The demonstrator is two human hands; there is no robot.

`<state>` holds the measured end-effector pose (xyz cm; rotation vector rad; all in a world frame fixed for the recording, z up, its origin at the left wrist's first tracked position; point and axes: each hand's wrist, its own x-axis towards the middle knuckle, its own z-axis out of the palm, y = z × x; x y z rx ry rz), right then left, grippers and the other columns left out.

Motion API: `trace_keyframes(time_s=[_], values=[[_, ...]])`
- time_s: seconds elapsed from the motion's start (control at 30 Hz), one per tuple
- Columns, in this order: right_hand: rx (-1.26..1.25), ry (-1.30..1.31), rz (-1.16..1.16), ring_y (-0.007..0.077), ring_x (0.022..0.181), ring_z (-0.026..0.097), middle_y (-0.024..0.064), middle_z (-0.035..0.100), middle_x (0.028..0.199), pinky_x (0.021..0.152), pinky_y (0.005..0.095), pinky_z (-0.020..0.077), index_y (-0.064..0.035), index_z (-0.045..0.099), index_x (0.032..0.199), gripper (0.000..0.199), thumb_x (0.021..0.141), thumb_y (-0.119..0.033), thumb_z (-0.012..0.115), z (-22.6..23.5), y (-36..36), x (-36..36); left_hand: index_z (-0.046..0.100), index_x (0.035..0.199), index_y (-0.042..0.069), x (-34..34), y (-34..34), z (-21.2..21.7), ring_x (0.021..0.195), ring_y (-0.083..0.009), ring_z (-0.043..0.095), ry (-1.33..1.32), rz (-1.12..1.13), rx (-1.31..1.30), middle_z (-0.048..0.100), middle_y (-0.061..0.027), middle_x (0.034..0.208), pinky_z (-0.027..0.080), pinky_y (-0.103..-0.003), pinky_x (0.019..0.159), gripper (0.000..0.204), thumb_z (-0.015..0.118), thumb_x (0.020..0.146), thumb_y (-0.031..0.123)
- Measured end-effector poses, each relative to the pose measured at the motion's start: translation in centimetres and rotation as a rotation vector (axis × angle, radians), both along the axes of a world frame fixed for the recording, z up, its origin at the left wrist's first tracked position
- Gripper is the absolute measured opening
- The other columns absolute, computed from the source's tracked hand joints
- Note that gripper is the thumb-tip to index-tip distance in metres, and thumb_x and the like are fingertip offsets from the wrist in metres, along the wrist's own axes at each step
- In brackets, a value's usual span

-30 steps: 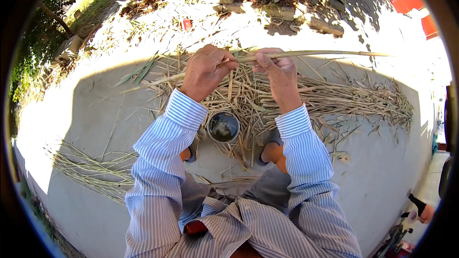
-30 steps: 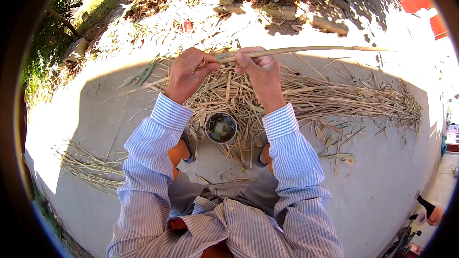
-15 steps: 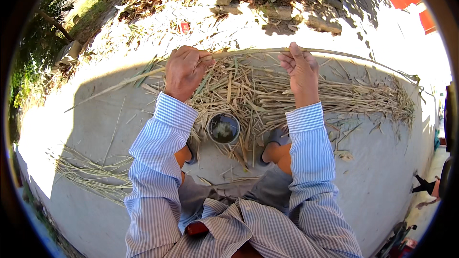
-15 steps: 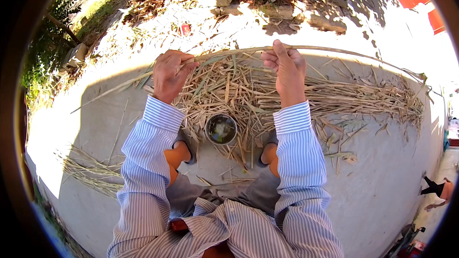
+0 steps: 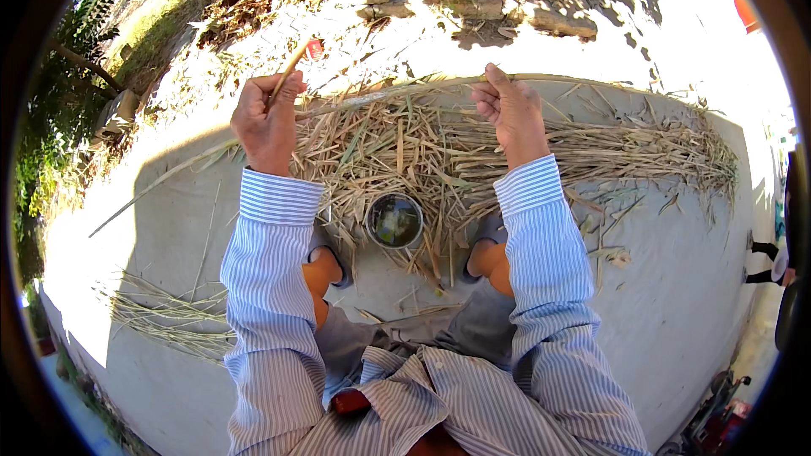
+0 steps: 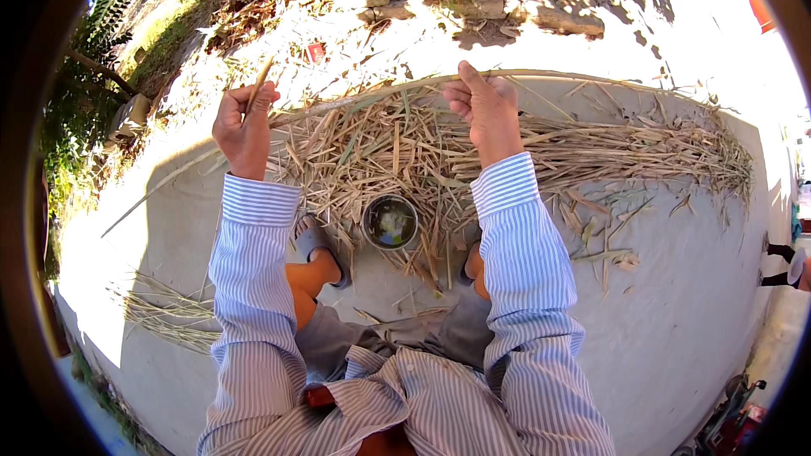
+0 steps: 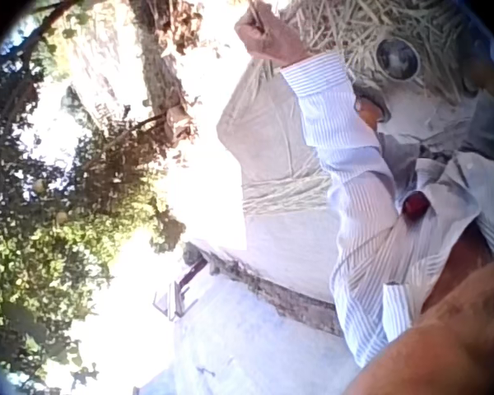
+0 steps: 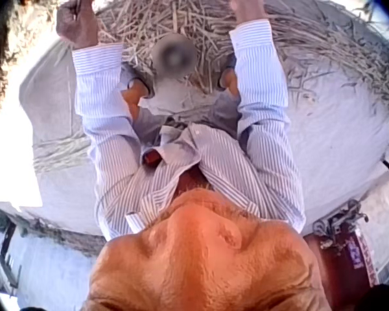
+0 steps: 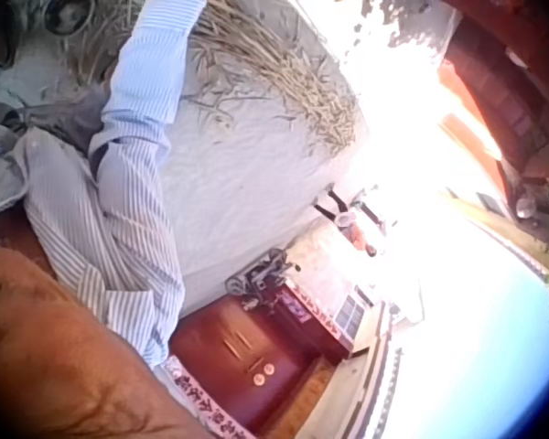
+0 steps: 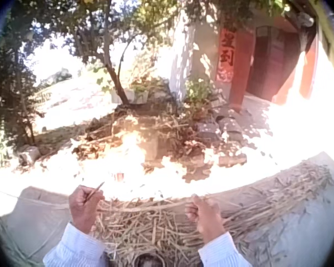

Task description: The person sits on the ground and repeatedly picks up dried plant stalks, strips off the outer layers by hand, and places the processed pieces into a metal container. The person handles the stalks one at a time, separating usable material from waste.

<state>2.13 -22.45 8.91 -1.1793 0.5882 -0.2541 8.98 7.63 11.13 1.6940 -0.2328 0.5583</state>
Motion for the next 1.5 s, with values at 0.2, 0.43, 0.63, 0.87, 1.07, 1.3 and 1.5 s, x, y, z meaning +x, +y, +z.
trace_keyframes(time_s=[0.2, 0.43, 0.63, 0.87, 1.07, 1.3, 1.5], values=[[-0.08, 0.017, 0.008, 0.0152, 0.07, 0.066, 0.0157, 0.066, 0.084, 0.054, 0.0203, 0.0549, 0.0089, 0.057, 0.102, 0.049, 0.081, -0.032, 0.076, 0.5, -0.2, -0.3, 0.064, 0.09, 0.004, 2.8, 4.6, -0.6, 0.075, -0.024, 0.062, -0.301, 0.275, 0.845, 0.068, -0.0096, 0.082, 0.043, -0.037, 0.071, 0.027, 0.067, 0.086, 0.03], [-0.085, -0.021, -0.015, 0.0143, 0.067, 0.065, 0.0135, 0.066, 0.082, 0.053, 0.0206, 0.053, 0.0074, 0.059, 0.1, 0.048, 0.081, -0.034, 0.076, 0.5, -0.4, -0.2, 0.068, 0.097, 0.005, 1.8, 2.8, -2.4, 0.078, -0.027, 0.06, 0.053, -0.462, 0.718, 0.066, -0.0111, 0.081, 0.043, -0.039, 0.072, 0.025, 0.07, 0.081, 0.025], [-0.097, 0.015, -0.032, 0.0138, 0.064, 0.064, 0.0123, 0.066, 0.08, 0.053, 0.0209, 0.0528, 0.006, 0.059, 0.099, 0.047, 0.082, -0.034, 0.075, 0.3, -0.7, -0.1, 0.061, 0.084, 0.006, 1.5, 1.5, -2.9, 0.074, -0.0293, 0.059, -0.213, -0.318, 0.938, 0.061, -0.0103, 0.072, 0.044, -0.042, 0.07, 0.017, 0.07, 0.078, 0.019], [-0.039, -0.115, 0.193, 0.0172, 0.075, 0.067, 0.0136, 0.067, 0.086, 0.064, 0.0245, 0.0551, 0.0045, 0.06, 0.1, 0.042, 0.084, -0.033, 0.073, 0.4, 4.8, -0.3, 0.057, 0.084, 0.006, -0.5, -2.1, -3.5, 0.073, -0.0292, 0.059, -0.302, -0.265, 1.004, 0.06, -0.0104, 0.072, 0.042, -0.042, 0.07, 0.017, 0.069, 0.079, 0.017], [-0.059, -0.133, 0.091, 0.0168, 0.076, 0.067, 0.0103, 0.066, 0.085, 0.064, 0.0233, 0.0544, 0.0012, 0.06, 0.098, 0.036, 0.086, -0.031, 0.071, 0.6, 2.2, -0.7, 0.063, 0.077, 0.004, 0.2, -0.5, -2.7, 0.059, -0.0274, 0.055, 0.049, -0.428, 0.744, 0.059, -0.0103, 0.063, 0.042, -0.04, 0.063, 0.025, 0.073, 0.078, 0.028], [-0.055, -0.104, -0.001, 0.0174, 0.08, 0.067, 0.0097, 0.065, 0.085, 0.063, 0.0217, 0.0536, 0.0008, 0.059, 0.097, 0.033, 0.088, -0.029, 0.069, 0.5, -1.3, -0.7, 0.066, 0.08, 0.004, 1.6, 2.3, -3.6, 0.063, -0.0234, 0.059, -0.166, -0.372, 0.832, 0.063, -0.0077, 0.068, 0.044, -0.036, 0.062, 0.022, 0.074, 0.078, 0.024], [-0.044, -0.184, 0.056, 0.0193, 0.077, 0.068, 0.0141, 0.067, 0.088, 0.064, 0.0248, 0.0533, 0.0052, 0.059, 0.103, 0.035, 0.09, -0.027, 0.066, 1.2, 1.8, -1.3, 0.067, 0.089, 0.002, -0.2, -2.0, -2.8, 0.064, -0.0101, 0.058, 0.432, -0.658, 0.439, 0.067, -0.003, 0.075, 0.045, -0.027, 0.058, 0.017, 0.073, 0.083, 0.016]])
